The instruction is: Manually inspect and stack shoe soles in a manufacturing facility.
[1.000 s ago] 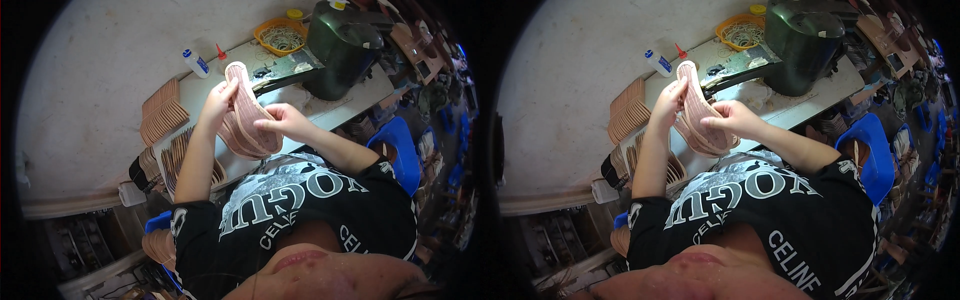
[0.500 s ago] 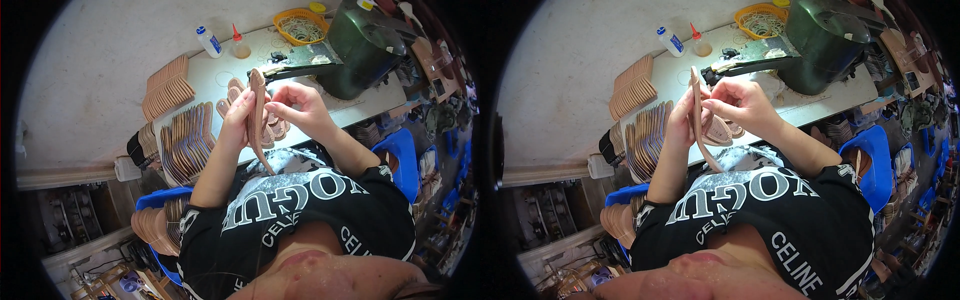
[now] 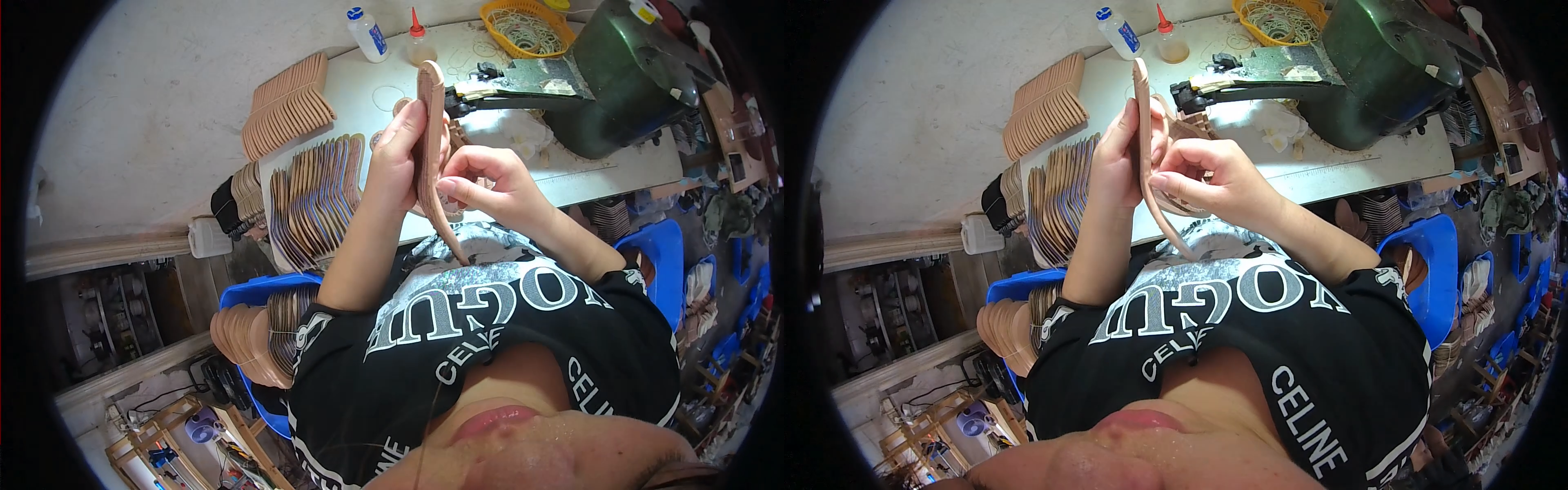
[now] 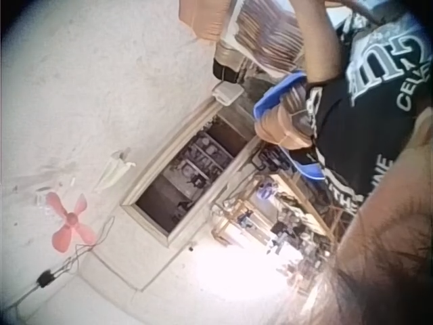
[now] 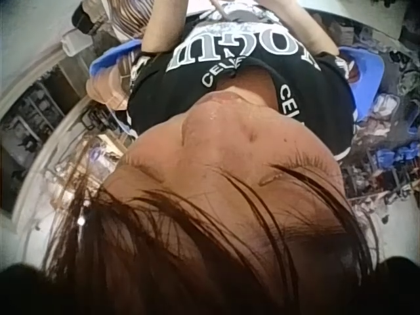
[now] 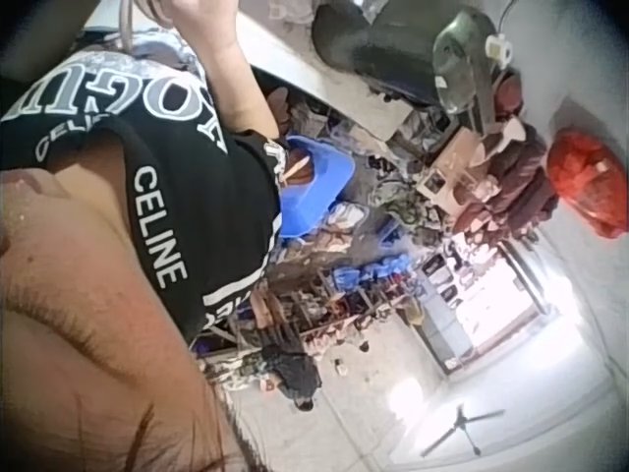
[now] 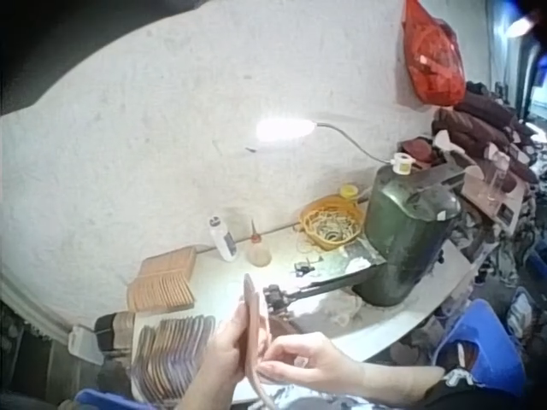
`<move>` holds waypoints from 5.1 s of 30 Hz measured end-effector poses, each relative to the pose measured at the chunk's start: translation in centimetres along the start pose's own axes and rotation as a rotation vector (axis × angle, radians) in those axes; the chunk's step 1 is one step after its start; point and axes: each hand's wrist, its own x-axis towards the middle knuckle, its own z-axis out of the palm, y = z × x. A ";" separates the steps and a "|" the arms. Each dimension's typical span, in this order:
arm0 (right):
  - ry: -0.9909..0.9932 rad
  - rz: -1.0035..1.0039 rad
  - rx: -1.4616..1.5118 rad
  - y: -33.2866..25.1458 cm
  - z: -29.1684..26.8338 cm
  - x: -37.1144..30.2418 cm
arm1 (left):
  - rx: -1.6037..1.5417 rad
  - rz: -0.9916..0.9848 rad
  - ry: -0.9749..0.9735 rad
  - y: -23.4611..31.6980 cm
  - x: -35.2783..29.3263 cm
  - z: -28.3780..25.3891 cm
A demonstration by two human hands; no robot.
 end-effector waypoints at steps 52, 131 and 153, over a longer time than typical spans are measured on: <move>-0.328 0.485 0.825 1.8 -5.0 -1.5 | 1.940 0.724 -0.544 2.6 -2.0 2.0; -0.396 0.568 1.051 -2.5 -2.3 0.1 | 1.521 0.972 -0.250 2.1 -6.2 0.2; -0.566 0.652 1.030 -0.1 -2.9 1.7 | 1.401 0.814 -0.162 1.1 -6.6 0.2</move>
